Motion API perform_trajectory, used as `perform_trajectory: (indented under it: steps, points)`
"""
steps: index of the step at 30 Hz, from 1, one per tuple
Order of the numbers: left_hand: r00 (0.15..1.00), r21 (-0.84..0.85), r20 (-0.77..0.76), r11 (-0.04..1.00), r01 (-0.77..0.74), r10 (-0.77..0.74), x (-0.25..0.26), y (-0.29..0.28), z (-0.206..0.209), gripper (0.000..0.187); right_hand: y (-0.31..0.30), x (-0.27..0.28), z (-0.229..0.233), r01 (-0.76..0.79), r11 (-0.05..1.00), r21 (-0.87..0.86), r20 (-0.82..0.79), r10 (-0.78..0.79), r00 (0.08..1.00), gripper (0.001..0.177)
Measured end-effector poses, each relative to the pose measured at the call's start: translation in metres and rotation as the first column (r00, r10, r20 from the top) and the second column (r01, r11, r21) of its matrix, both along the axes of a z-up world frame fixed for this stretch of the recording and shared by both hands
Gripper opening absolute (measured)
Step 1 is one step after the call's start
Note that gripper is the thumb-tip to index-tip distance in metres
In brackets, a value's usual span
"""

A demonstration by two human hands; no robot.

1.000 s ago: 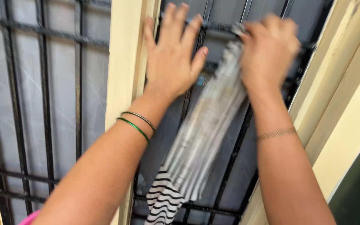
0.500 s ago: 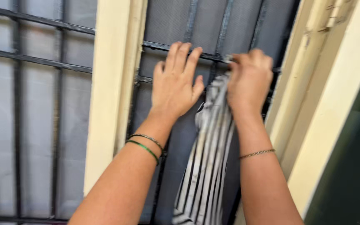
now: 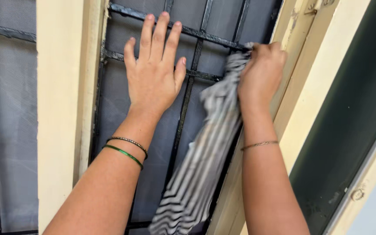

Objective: The person wipes the window frame and mesh screen using a striped cloth. They clean the lower frame, vertical bars, and the glass pane, then briefly handle a yellow brush before resuming wiping.

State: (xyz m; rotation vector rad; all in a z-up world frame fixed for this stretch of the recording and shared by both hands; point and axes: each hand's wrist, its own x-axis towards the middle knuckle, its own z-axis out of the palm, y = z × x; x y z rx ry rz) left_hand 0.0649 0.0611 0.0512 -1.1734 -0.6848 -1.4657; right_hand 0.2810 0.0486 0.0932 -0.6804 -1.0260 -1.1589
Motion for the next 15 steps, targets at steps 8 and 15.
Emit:
perform_trajectory:
  steps: [8, 15]
  points:
    - [1.000, -0.015, -0.001, 1.000, -0.015, 0.015, -0.001, -0.001, 0.000, 0.063, 0.021, -0.025, 0.009, -0.028, 0.998, 0.062, 0.122, 0.020, 0.992, 0.023]
    - [1.000, -0.038, -0.028, 0.999, -0.003, 0.002, -0.004, -0.001, -0.004, 0.063, 0.023, 0.025, 0.009, 0.112, 0.993, 0.045, 0.001, -0.112, 0.994, 0.019]
